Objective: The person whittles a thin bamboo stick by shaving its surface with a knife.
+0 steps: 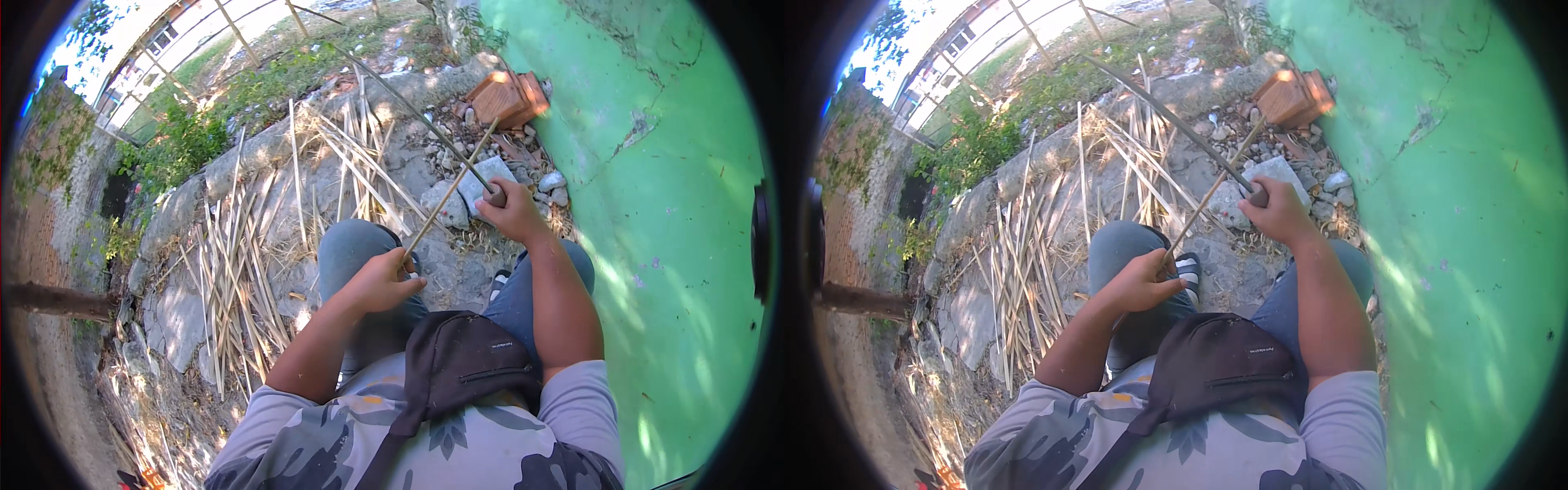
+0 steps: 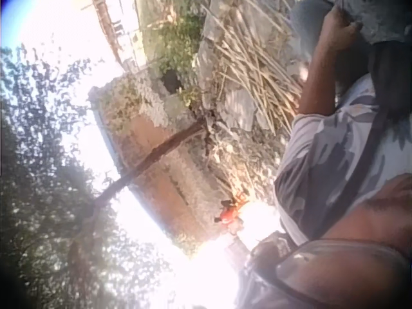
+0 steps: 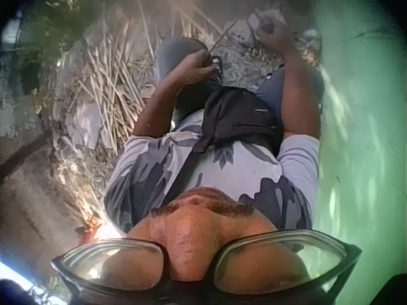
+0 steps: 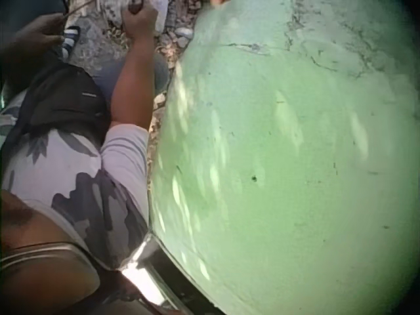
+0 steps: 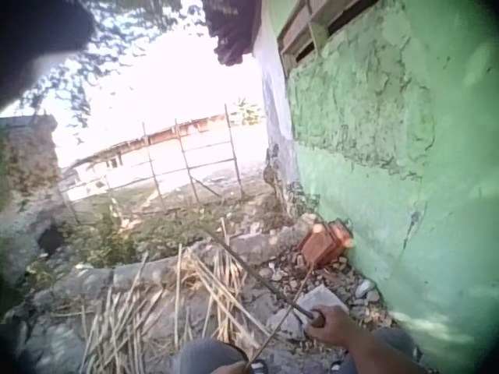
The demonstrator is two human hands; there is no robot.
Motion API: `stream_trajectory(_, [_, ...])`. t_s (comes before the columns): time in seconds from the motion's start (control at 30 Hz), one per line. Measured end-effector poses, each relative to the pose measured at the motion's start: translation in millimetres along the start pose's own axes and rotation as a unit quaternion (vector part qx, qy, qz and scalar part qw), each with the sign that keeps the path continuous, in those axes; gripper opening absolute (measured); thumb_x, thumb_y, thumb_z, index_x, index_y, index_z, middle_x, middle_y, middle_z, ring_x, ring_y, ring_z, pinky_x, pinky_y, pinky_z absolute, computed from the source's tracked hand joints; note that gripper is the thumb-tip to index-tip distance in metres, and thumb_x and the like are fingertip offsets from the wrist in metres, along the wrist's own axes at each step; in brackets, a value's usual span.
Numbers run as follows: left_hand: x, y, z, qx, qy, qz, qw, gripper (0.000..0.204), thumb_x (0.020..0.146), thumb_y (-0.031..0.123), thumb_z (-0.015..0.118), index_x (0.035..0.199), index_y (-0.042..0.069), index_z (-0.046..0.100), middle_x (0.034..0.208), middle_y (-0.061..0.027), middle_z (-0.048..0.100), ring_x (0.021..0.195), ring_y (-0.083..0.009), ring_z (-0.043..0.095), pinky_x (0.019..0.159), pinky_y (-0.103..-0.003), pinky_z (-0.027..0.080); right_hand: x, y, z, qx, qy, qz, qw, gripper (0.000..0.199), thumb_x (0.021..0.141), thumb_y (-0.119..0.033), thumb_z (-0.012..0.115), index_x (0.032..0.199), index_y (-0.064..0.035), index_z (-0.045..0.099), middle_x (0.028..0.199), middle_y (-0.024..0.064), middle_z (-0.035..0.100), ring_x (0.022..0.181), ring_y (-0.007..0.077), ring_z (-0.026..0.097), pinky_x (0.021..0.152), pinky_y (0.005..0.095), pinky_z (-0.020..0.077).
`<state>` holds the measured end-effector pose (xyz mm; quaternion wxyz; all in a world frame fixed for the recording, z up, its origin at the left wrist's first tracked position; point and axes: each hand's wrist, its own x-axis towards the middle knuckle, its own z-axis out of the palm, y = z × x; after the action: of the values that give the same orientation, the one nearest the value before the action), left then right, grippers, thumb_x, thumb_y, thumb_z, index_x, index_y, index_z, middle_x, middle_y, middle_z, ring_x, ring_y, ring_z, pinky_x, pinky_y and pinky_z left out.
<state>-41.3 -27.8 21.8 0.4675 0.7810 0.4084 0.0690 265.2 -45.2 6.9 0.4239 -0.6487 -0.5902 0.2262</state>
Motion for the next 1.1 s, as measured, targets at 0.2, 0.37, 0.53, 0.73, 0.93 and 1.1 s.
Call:
stream_trajectory(0.2, [-12,17,6,0.052,0.005,-0.003,0.999,0.047,0.086,0.037,0.076,0.107,-0.001,0.06,0.083,-0.0161,0.065,0.078,-0.0287,0.066,0.07,-0.039,0.05,-7,-11,2,0.02,-0.067,-0.011,0.997,0.041,0.08,-0.026,0.079,0.107,0.0034,0.068,0.086,0.0187,0.072,0.078,0.0276,0.071,0.073,0.0373,0.0541])
stream_trajectory(0.37, [-17,21,14,0.131,0.043,-0.001,0.99,0.053,0.085,0.039,0.073,0.116,-0.002,0.059,0.091,-0.0223,0.068,0.089,-0.0387,0.068,0.077,-0.046,0.052,-10,-18,0,0.019,-0.131,0.039,0.99,0.048,0.077,-0.03,0.082,0.108,0.0037,0.068,0.088,0.0163,0.072,0.08,0.0218,0.069,0.074,0.0364,0.0536])
stream_trajectory(0.53, [-18,24,14,0.134,0.075,0.002,0.988,0.052,0.085,0.038,0.074,0.117,-0.001,0.06,0.096,-0.0219,0.068,0.094,-0.0375,0.067,0.081,-0.045,0.052,-15,-12,5,0.011,-0.115,0.008,0.993,0.048,0.075,-0.033,0.081,0.104,0.0033,0.068,0.085,0.0154,0.07,0.077,0.023,0.066,0.072,0.0376,0.0524])
stream_trajectory(0.73, [-13,19,11,0.04,0.047,-0.036,0.997,0.049,0.085,0.037,0.076,0.112,-0.002,0.063,0.099,-0.0179,0.069,0.093,-0.0294,0.067,0.081,-0.04,0.051,-19,-12,1,-0.033,-0.13,-0.008,0.991,0.037,0.071,-0.025,0.075,0.095,0.0014,0.066,0.082,0.0193,0.068,0.076,0.0322,0.067,0.07,0.0418,0.0515])
stream_trajectory(0.93, [-10,13,14,0.025,0.05,-0.007,0.998,0.047,0.087,0.037,0.074,0.111,-0.002,0.063,0.098,-0.0159,0.068,0.092,-0.0248,0.066,0.08,-0.038,0.05,-22,-14,2,-0.12,-0.052,-0.07,0.989,0.031,0.073,-0.026,0.073,0.091,-0.0023,0.066,0.082,0.0199,0.069,0.079,0.0385,0.068,0.069,0.0464,0.0517])
stream_trajectory(1.1, [-7,9,15,-0.047,0.08,-0.017,0.996,0.042,0.087,0.033,0.075,0.11,0.0,0.064,0.086,-0.0118,0.065,0.081,-0.0213,0.064,0.07,-0.035,0.05,-16,-32,-2,-0.3,0.062,-0.147,0.941,0.032,0.077,-0.032,0.076,0.088,-0.0043,0.064,0.078,0.0192,0.068,0.08,0.0389,0.069,0.07,0.0493,0.0521])
